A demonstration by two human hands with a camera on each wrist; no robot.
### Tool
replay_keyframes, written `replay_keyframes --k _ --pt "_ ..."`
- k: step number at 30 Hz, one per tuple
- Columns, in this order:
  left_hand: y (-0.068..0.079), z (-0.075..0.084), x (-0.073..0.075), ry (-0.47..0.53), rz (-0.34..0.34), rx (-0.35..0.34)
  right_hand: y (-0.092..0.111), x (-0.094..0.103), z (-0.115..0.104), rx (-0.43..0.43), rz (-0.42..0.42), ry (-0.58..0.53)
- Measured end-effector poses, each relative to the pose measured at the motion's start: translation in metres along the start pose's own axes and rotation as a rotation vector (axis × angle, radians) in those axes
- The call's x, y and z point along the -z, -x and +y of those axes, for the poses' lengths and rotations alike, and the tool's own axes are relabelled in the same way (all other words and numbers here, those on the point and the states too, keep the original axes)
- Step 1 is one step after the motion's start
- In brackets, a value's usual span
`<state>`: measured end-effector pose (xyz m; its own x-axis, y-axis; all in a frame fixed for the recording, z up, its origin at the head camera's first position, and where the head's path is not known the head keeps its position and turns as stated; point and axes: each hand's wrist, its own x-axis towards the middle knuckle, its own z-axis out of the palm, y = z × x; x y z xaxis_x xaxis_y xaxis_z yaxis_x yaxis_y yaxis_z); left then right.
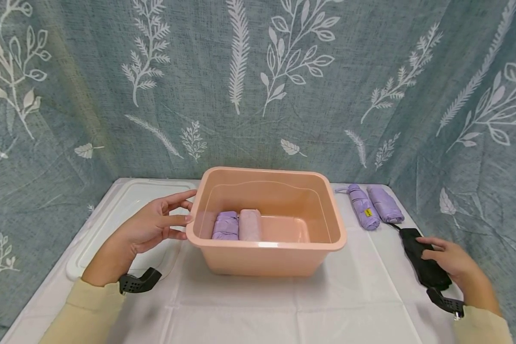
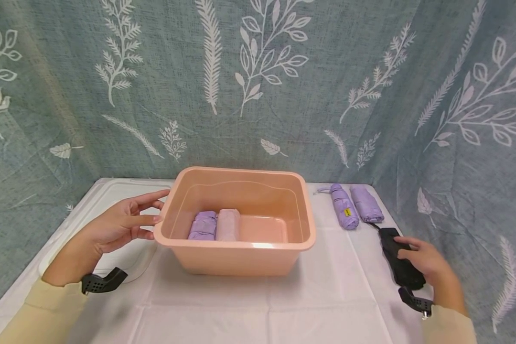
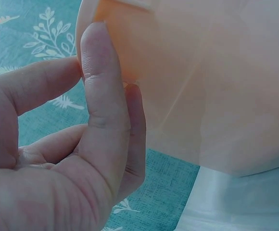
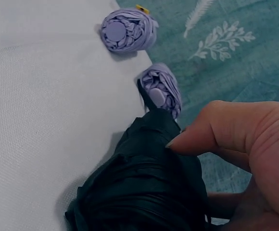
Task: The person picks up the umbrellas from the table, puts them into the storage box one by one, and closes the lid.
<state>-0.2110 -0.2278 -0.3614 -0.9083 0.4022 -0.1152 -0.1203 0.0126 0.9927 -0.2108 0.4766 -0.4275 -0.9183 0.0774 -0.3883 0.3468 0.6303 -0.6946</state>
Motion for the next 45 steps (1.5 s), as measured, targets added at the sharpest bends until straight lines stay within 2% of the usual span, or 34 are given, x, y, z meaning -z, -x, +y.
replay_keyframes --k 8,15,27,34,41,45 --pt "0.001 0.0 0.001 0.001 -0.007 -0.008 0.002 -0.002 -0.003 0.032 0.012 0.026" --pt "0.0 -0.001 0.002 0.026 -0.043 -0.031 0.003 0.0 -0.005 -0.016 -0.041 0.04" --pt "0.001 -0.002 0.002 0.023 -0.023 -0.031 -0.007 -0.005 -0.007 -0.005 -0.046 0.054" --pt "0.0 -0.004 0.001 0.013 -0.021 -0.025 -0.003 -0.008 -0.012 0.008 -0.037 0.096" --pt "0.0 -0.003 0.001 0.01 -0.018 -0.023 0.001 -0.006 -0.01 0.004 -0.127 -0.071" --pt "0.0 -0.002 0.001 0.003 -0.009 -0.022 0.004 -0.007 -0.011 0.016 -0.155 -0.09"
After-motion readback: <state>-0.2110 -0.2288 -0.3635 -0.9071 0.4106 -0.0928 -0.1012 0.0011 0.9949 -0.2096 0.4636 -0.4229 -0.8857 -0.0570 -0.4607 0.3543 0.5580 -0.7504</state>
